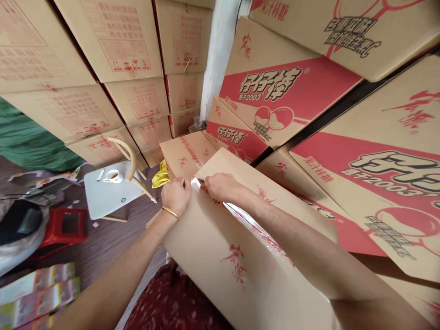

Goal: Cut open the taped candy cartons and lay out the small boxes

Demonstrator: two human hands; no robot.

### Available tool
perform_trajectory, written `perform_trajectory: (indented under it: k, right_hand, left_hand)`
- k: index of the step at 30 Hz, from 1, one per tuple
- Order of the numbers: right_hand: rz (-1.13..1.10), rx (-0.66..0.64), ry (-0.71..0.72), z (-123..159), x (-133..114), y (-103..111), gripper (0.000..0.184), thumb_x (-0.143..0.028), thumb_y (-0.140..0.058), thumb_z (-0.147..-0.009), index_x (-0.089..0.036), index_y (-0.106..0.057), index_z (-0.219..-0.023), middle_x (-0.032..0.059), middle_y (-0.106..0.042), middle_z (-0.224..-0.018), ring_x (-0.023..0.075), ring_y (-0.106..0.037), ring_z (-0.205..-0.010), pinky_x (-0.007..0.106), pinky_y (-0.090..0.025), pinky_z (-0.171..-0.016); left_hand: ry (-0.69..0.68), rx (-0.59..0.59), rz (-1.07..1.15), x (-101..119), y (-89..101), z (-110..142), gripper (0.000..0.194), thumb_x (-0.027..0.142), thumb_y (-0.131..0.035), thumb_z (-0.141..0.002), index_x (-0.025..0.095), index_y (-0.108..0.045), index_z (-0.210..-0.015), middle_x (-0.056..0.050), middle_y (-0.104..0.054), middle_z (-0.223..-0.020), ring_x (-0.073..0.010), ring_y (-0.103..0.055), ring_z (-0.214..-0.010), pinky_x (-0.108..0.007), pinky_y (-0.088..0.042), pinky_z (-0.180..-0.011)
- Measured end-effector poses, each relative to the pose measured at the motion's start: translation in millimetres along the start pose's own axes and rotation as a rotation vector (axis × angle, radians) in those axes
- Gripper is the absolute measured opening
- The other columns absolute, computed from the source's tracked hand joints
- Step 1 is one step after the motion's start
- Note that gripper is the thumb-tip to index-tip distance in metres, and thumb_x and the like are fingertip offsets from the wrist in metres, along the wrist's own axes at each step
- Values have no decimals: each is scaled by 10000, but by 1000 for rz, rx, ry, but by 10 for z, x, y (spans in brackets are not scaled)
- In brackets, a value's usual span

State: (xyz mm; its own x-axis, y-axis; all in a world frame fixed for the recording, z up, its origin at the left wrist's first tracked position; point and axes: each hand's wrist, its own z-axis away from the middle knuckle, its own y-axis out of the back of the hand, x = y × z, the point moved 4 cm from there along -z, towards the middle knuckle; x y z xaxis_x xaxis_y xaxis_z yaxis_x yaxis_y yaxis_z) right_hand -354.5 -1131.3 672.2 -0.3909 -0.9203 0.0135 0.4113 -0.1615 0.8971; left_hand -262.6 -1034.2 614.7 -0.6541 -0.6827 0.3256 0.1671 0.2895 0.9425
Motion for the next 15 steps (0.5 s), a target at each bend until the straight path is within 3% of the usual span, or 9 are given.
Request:
perform_trajectory:
  k: [5,10,15]
  right_hand:
    - [-1,-100,-15,192,66,-76,287,-141,-482,-795,-136,-694,-989,165,-691,-964,294,-652,-936,366,-520,-734]
    - [4,-153,-36,564,221,-177,278,-117,-491,-787,-127,-678,-993,152,-690,-940,291,-655,-911,358,-521,-701]
    - [12,-240,-123,1131,496,-513,275,-122,-425,-849,-126,-664,-984,135,-685,-930,301,-655,-882,380,-513,-668]
  left_hand:
    - [15,51,30,-64,-34,-17,427,345,-339,-899,152,-655,-686,-92,-695,-792,-205,-611,-719,-290,-269,-574]
    - [65,46,40,-73,-58,-42,386,343,-361,-864,163,-672,-722,-82,-684,-775,-203,-585,-711,-275,-262,-568]
    - [80,39,48,-34,-27,-32,392,356,-374,-854,138,-683,-752,-70,-637,-705,-161,-499,-642,-250,-222,-554]
